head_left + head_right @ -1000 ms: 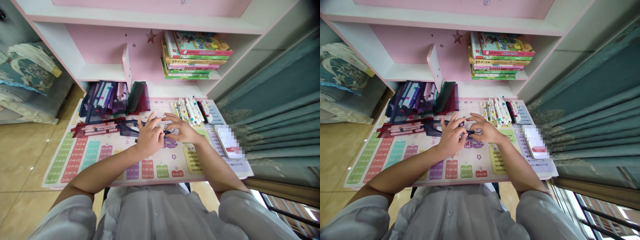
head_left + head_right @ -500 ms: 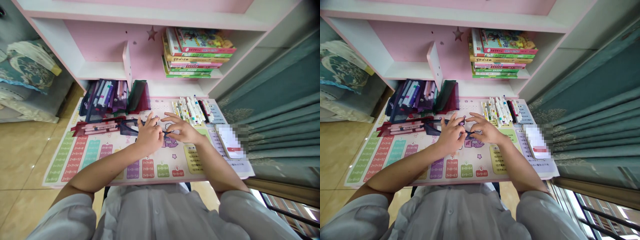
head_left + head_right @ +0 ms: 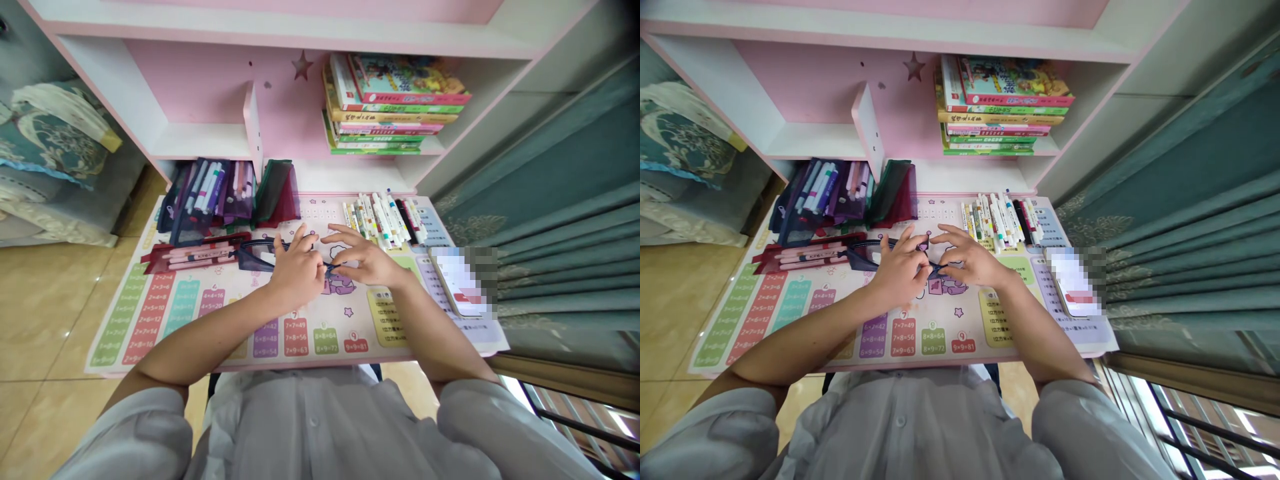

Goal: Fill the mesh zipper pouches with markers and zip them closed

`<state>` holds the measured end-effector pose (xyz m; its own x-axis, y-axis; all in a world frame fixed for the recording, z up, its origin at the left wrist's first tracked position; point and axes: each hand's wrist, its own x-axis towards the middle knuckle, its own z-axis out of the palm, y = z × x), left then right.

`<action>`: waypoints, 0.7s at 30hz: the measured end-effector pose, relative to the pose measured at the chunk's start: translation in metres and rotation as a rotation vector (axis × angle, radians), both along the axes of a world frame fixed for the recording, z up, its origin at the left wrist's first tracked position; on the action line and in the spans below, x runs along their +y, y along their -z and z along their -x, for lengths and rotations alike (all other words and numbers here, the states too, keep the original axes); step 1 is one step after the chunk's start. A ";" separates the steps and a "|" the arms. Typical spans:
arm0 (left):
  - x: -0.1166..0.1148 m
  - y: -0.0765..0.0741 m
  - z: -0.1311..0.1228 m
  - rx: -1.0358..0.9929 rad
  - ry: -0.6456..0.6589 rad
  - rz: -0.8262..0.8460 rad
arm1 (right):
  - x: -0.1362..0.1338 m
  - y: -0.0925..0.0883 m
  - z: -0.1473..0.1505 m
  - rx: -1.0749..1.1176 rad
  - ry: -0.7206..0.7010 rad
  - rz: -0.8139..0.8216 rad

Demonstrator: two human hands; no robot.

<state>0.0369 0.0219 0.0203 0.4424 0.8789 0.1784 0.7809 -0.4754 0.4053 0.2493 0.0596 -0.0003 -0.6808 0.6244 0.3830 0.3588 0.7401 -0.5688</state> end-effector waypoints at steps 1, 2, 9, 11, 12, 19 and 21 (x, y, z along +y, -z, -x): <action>0.000 -0.001 0.000 0.001 0.000 0.003 | 0.000 0.000 0.000 -0.001 0.002 -0.002; 0.000 -0.001 0.000 0.003 0.002 0.009 | 0.000 0.001 0.000 -0.002 0.002 -0.005; 0.003 0.000 0.004 0.029 -0.004 0.019 | 0.003 0.001 -0.004 -0.001 0.009 -0.018; 0.004 0.001 0.005 0.022 -0.015 0.014 | 0.003 0.000 -0.006 -0.002 0.029 -0.010; 0.005 0.001 0.006 0.017 -0.019 0.012 | 0.004 0.000 -0.006 -0.004 0.036 -0.008; 0.005 0.002 0.007 0.011 -0.019 0.009 | 0.004 0.001 -0.007 0.009 0.045 -0.006; 0.005 0.002 0.007 0.008 -0.024 0.011 | 0.004 0.002 -0.008 0.013 0.047 0.002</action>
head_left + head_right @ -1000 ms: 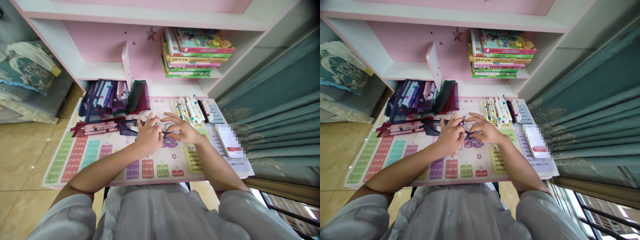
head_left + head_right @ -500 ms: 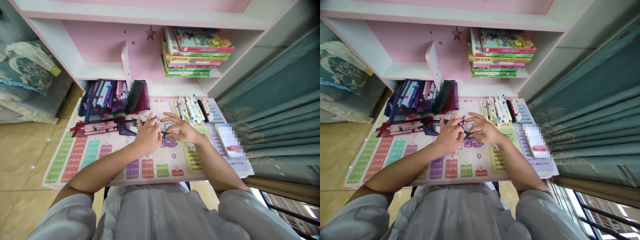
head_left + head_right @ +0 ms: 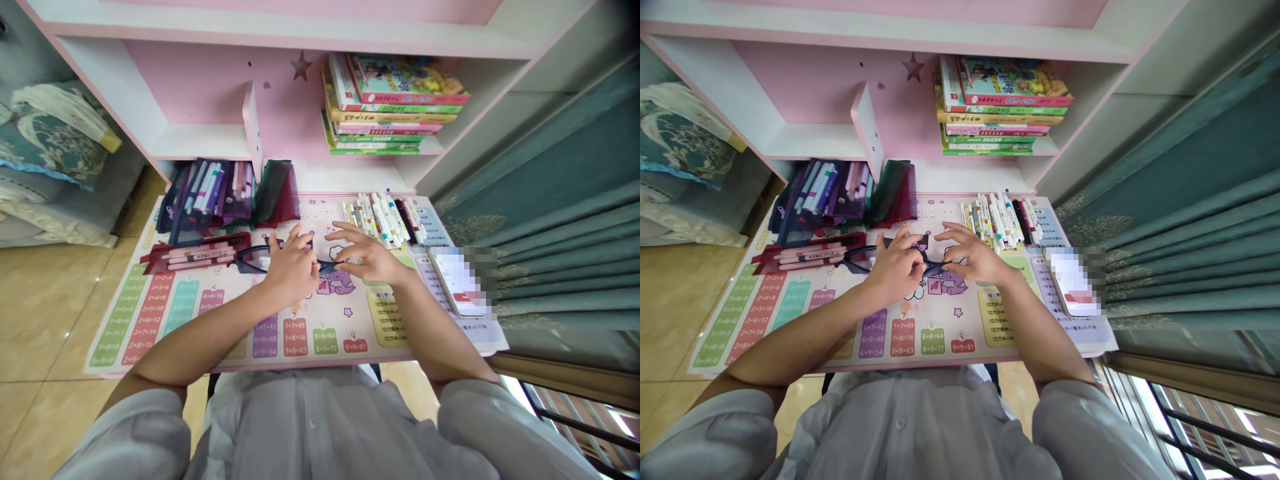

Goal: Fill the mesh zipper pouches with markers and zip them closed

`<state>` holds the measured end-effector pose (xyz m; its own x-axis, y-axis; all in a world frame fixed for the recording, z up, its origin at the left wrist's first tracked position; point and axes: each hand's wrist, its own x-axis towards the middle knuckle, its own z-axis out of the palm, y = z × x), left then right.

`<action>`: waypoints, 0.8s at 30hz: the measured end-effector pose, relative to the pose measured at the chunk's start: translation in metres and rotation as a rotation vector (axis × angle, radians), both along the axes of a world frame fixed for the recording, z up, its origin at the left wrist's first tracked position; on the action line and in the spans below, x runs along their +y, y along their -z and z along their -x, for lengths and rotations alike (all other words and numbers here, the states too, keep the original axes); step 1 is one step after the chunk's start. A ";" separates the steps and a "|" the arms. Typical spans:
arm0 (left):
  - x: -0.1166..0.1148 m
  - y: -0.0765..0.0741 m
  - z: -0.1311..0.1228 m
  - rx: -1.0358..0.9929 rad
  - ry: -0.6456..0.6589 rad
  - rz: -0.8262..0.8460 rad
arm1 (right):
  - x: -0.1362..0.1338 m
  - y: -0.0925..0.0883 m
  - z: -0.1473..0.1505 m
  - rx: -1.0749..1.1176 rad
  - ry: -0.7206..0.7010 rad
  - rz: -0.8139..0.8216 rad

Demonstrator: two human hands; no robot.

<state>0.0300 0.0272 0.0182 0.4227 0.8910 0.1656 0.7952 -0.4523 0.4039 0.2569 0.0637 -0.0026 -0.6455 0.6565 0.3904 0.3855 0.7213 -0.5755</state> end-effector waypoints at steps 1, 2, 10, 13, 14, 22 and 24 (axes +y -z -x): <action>0.000 0.000 0.000 -0.002 -0.003 0.001 | 0.000 0.000 0.000 0.002 0.001 0.006; 0.000 -0.001 0.000 -0.003 -0.004 0.003 | 0.000 0.001 0.000 0.003 0.002 0.012; 0.003 -0.006 0.003 0.048 0.006 0.033 | 0.001 0.001 -0.001 0.003 -0.005 -0.001; 0.004 -0.007 0.005 0.043 0.016 0.042 | 0.001 0.001 -0.001 0.006 -0.001 0.010; 0.005 -0.007 0.005 0.041 0.019 0.043 | 0.001 0.001 -0.001 0.004 0.003 0.019; 0.005 -0.007 0.008 0.049 0.018 0.041 | 0.000 0.000 -0.001 -0.013 0.010 0.015; 0.005 -0.008 0.008 0.044 0.012 0.037 | 0.001 -0.001 -0.001 -0.014 0.007 -0.003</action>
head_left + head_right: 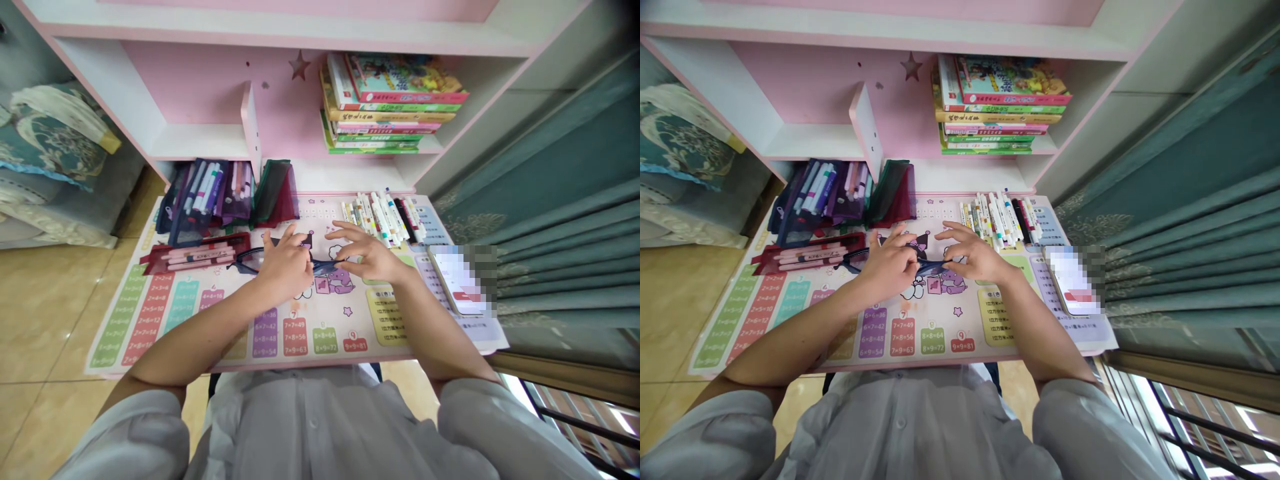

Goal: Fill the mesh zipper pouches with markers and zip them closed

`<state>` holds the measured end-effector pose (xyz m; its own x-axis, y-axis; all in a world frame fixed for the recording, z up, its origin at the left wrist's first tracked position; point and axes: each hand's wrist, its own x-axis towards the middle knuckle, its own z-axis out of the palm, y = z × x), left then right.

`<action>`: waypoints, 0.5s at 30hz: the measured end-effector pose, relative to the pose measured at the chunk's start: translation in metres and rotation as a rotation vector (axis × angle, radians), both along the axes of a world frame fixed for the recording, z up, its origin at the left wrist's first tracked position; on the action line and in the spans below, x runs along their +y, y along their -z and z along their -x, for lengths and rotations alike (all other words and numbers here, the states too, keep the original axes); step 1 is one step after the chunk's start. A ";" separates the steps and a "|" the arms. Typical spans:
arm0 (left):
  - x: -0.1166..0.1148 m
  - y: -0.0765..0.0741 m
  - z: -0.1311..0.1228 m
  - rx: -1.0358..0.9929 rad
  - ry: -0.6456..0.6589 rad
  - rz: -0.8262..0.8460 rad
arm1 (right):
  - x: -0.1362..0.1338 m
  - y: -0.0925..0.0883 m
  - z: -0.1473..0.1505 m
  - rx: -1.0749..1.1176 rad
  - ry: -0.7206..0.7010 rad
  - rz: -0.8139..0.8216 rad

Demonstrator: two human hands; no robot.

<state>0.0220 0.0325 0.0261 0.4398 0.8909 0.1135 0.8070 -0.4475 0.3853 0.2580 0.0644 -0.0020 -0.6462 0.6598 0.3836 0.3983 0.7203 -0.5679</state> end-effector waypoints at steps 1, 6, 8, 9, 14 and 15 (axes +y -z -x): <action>0.000 0.000 0.000 0.001 -0.001 0.001 | 0.000 0.000 0.000 -0.001 -0.001 -0.007; 0.000 -0.003 0.001 0.021 0.005 0.045 | -0.001 0.000 0.000 -0.011 0.002 0.005; 0.001 -0.004 0.002 0.013 0.001 0.044 | -0.001 0.000 -0.001 -0.014 0.005 0.006; 0.001 -0.004 0.003 0.007 0.000 0.036 | 0.000 0.000 -0.001 -0.016 0.006 0.002; 0.002 -0.006 0.004 0.052 -0.001 0.036 | 0.000 -0.001 -0.003 -0.034 0.011 -0.013; 0.002 -0.007 0.004 0.072 -0.003 0.046 | 0.000 -0.001 -0.003 -0.034 0.007 -0.015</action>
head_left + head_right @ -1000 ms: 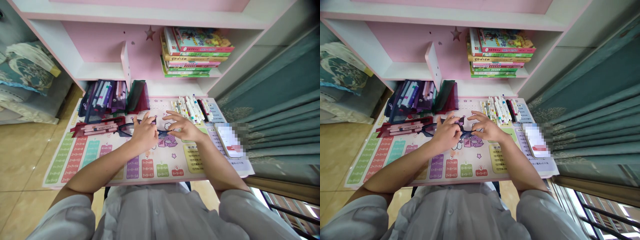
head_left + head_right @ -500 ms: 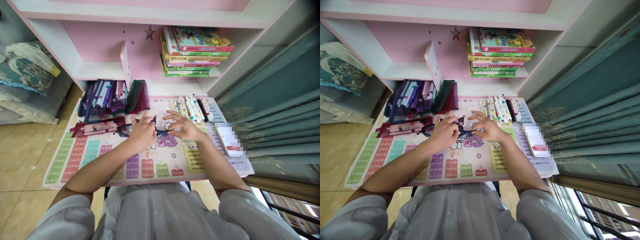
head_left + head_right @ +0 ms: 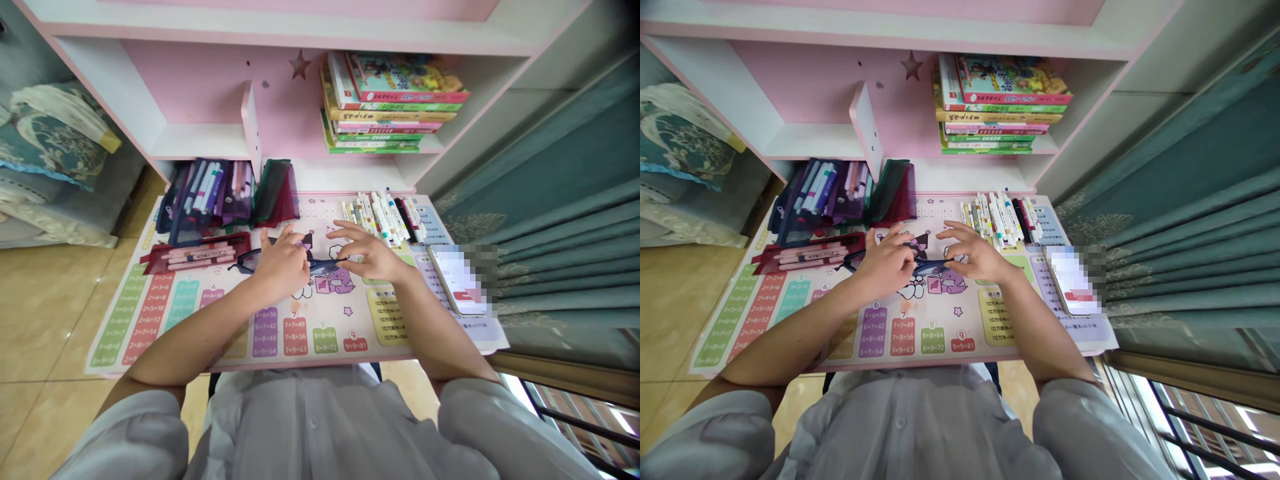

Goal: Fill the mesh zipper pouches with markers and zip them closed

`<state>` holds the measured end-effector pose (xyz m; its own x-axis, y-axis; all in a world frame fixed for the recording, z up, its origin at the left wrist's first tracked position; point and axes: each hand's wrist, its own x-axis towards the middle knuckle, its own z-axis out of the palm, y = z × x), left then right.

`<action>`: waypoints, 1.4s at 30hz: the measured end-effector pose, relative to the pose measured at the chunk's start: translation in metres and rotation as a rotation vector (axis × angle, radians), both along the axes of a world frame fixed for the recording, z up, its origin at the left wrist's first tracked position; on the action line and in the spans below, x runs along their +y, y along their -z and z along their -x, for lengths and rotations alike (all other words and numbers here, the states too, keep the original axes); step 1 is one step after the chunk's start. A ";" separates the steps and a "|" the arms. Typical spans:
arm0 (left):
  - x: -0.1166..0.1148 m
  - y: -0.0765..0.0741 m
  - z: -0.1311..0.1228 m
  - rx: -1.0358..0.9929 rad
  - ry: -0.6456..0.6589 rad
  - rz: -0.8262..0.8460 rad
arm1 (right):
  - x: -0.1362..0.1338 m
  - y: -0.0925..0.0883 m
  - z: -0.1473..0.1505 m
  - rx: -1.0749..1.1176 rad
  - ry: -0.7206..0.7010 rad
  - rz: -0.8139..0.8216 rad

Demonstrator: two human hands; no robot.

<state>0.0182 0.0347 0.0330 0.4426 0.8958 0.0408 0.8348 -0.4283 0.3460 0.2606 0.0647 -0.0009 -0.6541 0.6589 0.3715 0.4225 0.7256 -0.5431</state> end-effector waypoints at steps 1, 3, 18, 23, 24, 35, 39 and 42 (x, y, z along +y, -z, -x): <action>0.000 -0.001 0.000 0.018 0.001 0.011 | 0.000 0.000 0.000 0.001 -0.003 -0.001; 0.000 -0.003 0.001 0.042 0.008 0.029 | 0.000 -0.001 0.001 0.004 -0.007 0.002; 0.002 -0.012 0.007 0.125 0.027 0.098 | 0.000 -0.002 0.000 -0.006 -0.006 0.019; 0.003 -0.013 0.008 0.132 0.022 0.107 | 0.000 -0.001 0.000 -0.002 -0.003 0.018; 0.003 -0.013 0.008 0.133 0.022 0.111 | 0.000 -0.001 0.000 0.003 -0.001 0.017; 0.005 -0.018 0.010 0.156 0.023 0.128 | 0.001 0.000 -0.001 0.002 0.001 0.005; 0.006 -0.019 0.011 0.167 0.023 0.136 | 0.001 0.001 -0.001 0.012 -0.002 -0.010; 0.006 -0.020 0.012 0.175 0.025 0.149 | 0.002 0.002 -0.002 0.011 -0.006 -0.010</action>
<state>0.0062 0.0406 0.0529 0.4530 0.8750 -0.1706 0.8776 -0.4041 0.2580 0.2622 0.0664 -0.0025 -0.6540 0.6512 0.3851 0.4122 0.7336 -0.5404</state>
